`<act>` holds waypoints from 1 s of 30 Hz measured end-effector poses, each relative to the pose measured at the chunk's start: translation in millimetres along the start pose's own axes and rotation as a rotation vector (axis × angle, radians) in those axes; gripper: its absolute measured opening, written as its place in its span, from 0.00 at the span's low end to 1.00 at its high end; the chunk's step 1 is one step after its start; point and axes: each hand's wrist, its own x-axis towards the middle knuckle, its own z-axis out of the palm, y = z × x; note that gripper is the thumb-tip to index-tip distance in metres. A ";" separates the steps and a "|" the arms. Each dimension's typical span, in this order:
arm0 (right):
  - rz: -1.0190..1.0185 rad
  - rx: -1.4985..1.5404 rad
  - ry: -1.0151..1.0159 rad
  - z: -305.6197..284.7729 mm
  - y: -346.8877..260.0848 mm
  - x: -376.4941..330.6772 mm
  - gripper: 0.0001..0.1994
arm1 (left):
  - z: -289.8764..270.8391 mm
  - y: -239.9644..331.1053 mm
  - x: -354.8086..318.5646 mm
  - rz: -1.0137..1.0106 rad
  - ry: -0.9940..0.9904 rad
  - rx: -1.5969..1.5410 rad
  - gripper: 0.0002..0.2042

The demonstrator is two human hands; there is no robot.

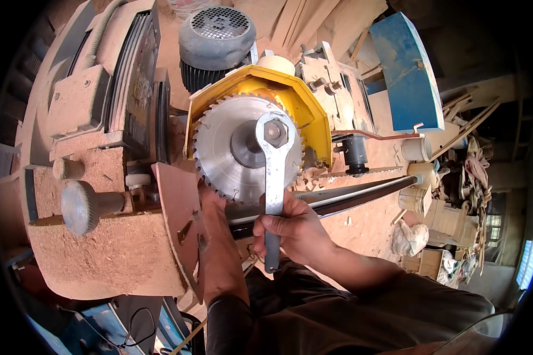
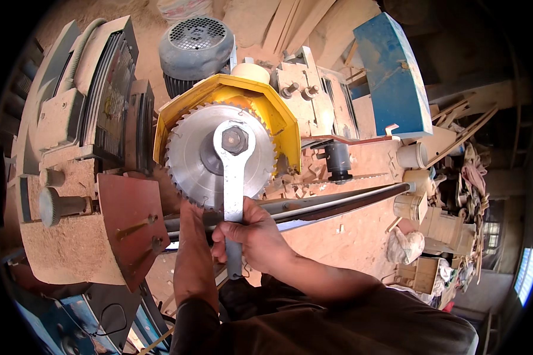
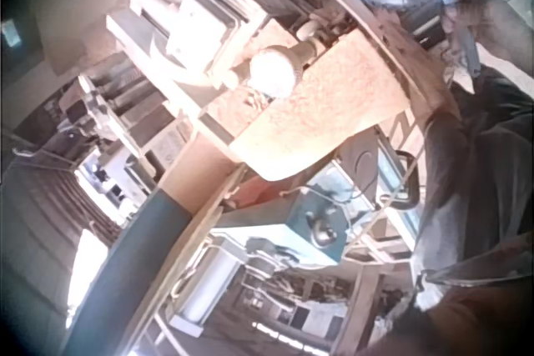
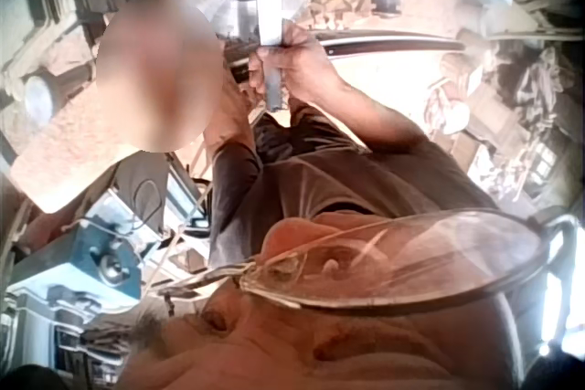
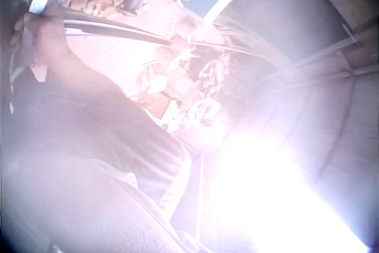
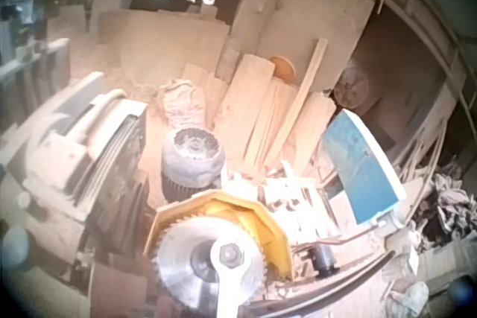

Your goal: The person removes a sandal, then uses a wrench to loosen and remove a circular saw blade from a woodworking machine. They handle the blade and a metal washer, then reinstall the blade and tighten it back into place.

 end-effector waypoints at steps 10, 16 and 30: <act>0.039 0.076 -0.030 13.2 9.2 17.8 0.13 | 23.4 9.6 -11.5 -0.065 0.083 -0.007 0.25; 0.051 -0.150 0.037 -23.4 -19.7 -5.7 0.14 | 24.0 11.1 -19.5 -0.061 0.198 -0.010 0.26; 0.200 -0.554 -0.029 -52.5 -70.1 -2.5 0.14 | -3.3 1.9 5.0 -0.087 0.173 0.009 0.31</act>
